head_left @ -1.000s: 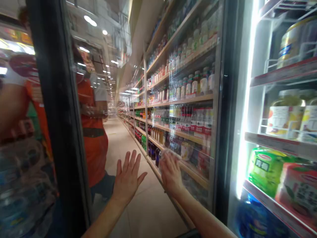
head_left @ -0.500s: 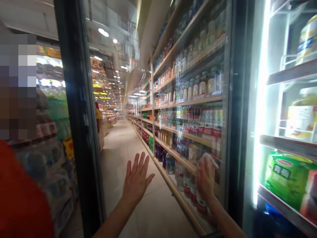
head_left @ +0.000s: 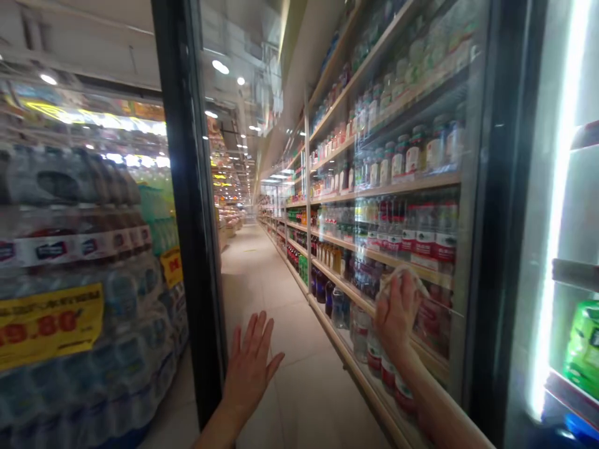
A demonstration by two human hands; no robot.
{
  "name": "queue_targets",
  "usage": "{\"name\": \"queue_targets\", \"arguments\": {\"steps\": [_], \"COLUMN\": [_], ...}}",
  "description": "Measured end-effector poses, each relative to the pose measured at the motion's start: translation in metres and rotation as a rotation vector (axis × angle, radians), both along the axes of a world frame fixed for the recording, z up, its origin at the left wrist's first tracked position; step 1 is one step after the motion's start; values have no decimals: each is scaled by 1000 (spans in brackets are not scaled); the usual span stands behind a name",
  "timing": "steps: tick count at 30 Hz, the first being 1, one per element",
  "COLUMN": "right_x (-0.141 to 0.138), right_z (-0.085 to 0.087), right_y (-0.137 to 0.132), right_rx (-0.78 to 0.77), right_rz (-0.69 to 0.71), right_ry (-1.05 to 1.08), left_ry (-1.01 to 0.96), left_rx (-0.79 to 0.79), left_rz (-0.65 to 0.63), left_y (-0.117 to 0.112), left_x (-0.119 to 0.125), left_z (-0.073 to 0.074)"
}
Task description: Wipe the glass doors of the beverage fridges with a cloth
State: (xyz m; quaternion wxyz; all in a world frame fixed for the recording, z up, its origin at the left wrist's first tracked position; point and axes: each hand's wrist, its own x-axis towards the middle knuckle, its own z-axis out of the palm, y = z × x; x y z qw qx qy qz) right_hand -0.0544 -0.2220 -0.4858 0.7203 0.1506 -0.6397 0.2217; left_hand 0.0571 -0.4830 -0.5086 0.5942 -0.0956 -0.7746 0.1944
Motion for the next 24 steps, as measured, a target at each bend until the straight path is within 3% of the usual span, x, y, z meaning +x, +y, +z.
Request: {"name": "queue_targets", "arguments": {"steps": [1,2,5,6,7,8,10,11,12,15,16,17,20,21,22,23,24], "right_x": [-1,0,12,14,16,16,14,13,12,5,0,-5,-19,-21,-21,-20,-19], "right_z": [4,6,13,21,31,45,73,85,93,101,104,109,138,148,156,162,166], "right_y": [0,-4,-25,-32,-38,-42,-48,-50,-50,-36,-26,-14,14,17,16,13,9], "right_rx": [-34,29,599,720,727,628,282,196,245,712,758,680,15,-137,-175,-95,85], "right_rz": [-4,15,124,140,135,110,43,27,33,96,93,71,-38,-60,-67,-61,-44], "right_ry": [2,17,107,125,123,99,35,25,41,170,188,183,84,60,48,45,45], "left_ry": [12,20,10,3,3,13,41,56,68,101,113,121,144,146,147,146,147], "left_rx": [23,37,27,27,46,82,171,201,212,190,182,177,182,189,200,213,229], "left_rz": [4,0,-37,-48,-55,-59,-54,-52,-50,-48,-53,-61,-93,-104,-115,-125,-133], "left_y": [-3,-5,-6,-6,-7,-8,-11,-12,-13,-13,-12,-11,-4,-1,3,7,11], "left_x": [3,4,6,6,5,4,2,1,0,-1,-1,-1,-6,-8,-11,-14,-17], "left_z": [-6,-10,-7,-1,7,16,35,43,50,63,66,71,99,112,127,141,155]}}
